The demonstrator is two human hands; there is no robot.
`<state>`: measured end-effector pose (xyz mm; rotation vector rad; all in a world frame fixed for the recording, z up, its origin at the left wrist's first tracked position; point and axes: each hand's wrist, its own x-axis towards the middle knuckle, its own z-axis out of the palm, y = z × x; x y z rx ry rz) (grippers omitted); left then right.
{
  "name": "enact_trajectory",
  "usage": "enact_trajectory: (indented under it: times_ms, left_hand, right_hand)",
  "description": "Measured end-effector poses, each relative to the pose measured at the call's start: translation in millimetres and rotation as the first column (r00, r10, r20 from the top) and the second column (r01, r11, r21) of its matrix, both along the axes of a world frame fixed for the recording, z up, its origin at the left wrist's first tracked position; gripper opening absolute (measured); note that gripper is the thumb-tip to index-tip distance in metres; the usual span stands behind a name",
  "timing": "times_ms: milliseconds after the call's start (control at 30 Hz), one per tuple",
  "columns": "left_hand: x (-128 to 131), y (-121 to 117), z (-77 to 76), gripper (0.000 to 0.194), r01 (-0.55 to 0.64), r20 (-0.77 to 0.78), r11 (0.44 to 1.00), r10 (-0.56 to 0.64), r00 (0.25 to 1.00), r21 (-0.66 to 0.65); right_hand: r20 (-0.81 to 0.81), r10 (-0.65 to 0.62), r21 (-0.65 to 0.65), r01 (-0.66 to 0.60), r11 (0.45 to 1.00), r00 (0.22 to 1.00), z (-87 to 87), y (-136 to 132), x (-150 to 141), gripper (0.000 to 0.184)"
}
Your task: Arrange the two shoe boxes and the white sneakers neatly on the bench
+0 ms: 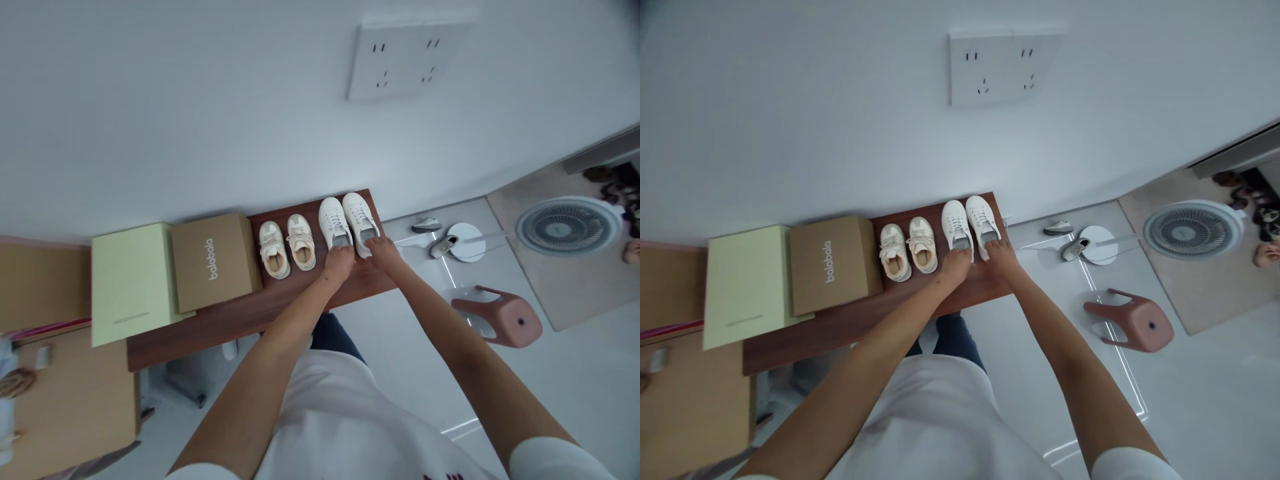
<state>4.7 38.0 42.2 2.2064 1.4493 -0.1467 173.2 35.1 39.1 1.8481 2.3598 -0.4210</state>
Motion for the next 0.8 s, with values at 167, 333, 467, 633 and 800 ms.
enact_trajectory:
  times_ms: [167,333,467,633,800]
  left_hand:
    - [-49.6,-21.1,66.4,0.038,0.031,0.297,0.971,-0.102,0.949,0.237]
    - [-153.8,-98.8,87.1,0.031,-0.190,0.390,0.968,0.112,0.914,0.167]
    - [-244.6,-187.2,56.7,0.027,-0.462,0.222,0.883,0.468,0.855,-0.082]
    - [-365.8,-272.5,32.2,0.030,-0.776,0.052,0.617,0.786,0.616,-0.129]
    - [-476.0,-264.6,28.2,0.027,-0.879,0.292,0.463,0.830,0.476,0.119]
  right_hand:
    - [-0.300,0.078,0.359,0.037,0.933,0.951,53.9,-23.4,-24.5,0.033]
    - [-0.494,0.082,0.343,0.107,0.933,0.866,66.0,-83.6,-88.8,0.032]
    - [-0.493,0.070,0.002,-0.080,0.997,0.867,46.1,-134.8,-154.6,0.031]
    - [-0.445,0.146,-0.244,-0.276,0.930,0.884,37.7,-162.0,-225.8,0.032]
    - [-0.457,0.147,-0.208,-0.266,0.941,0.877,46.3,-154.8,-309.9,0.032]
